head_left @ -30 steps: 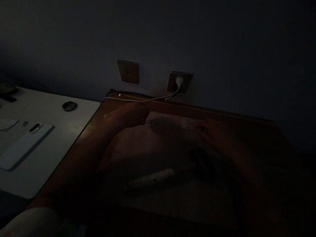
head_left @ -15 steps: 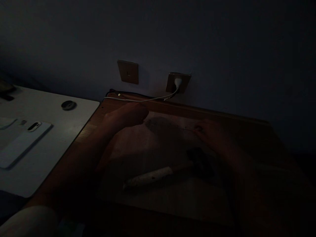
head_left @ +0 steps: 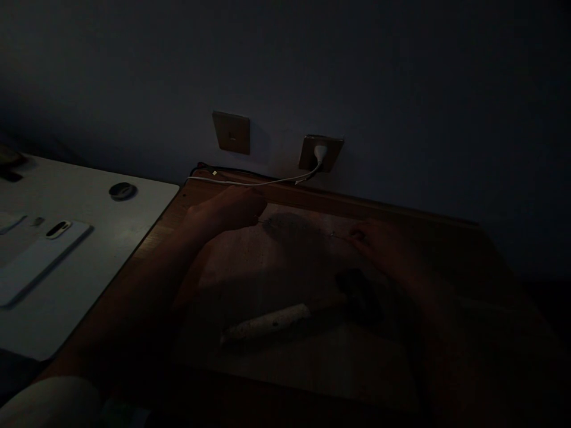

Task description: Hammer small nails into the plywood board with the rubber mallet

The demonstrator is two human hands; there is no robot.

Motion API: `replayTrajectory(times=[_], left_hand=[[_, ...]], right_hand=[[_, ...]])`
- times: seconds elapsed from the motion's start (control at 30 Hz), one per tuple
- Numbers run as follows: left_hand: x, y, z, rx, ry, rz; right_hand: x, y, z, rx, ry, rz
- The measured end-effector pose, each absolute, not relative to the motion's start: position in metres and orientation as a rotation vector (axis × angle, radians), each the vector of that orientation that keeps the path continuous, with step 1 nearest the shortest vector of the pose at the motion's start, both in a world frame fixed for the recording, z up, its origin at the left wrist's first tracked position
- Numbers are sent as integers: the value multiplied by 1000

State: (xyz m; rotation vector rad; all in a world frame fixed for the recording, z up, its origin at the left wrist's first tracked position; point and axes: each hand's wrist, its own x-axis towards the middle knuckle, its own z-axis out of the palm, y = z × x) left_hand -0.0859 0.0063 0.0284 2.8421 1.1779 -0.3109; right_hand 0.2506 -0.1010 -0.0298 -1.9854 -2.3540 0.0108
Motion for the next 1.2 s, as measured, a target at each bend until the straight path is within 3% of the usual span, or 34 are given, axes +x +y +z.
replayTrajectory(times=[0.47,0.87,1.2], left_hand=[[-83,5,34,2842,1202,-348],[-94,4,48,2853,1091,-132],[-78,-8,43,2827,968,-220]], right_hand=[[250,-101,-26,-1988,-2360,40],[244,-104,-21,-1865,-2279,57],[234,-105,-8,-1796,-2244,121]])
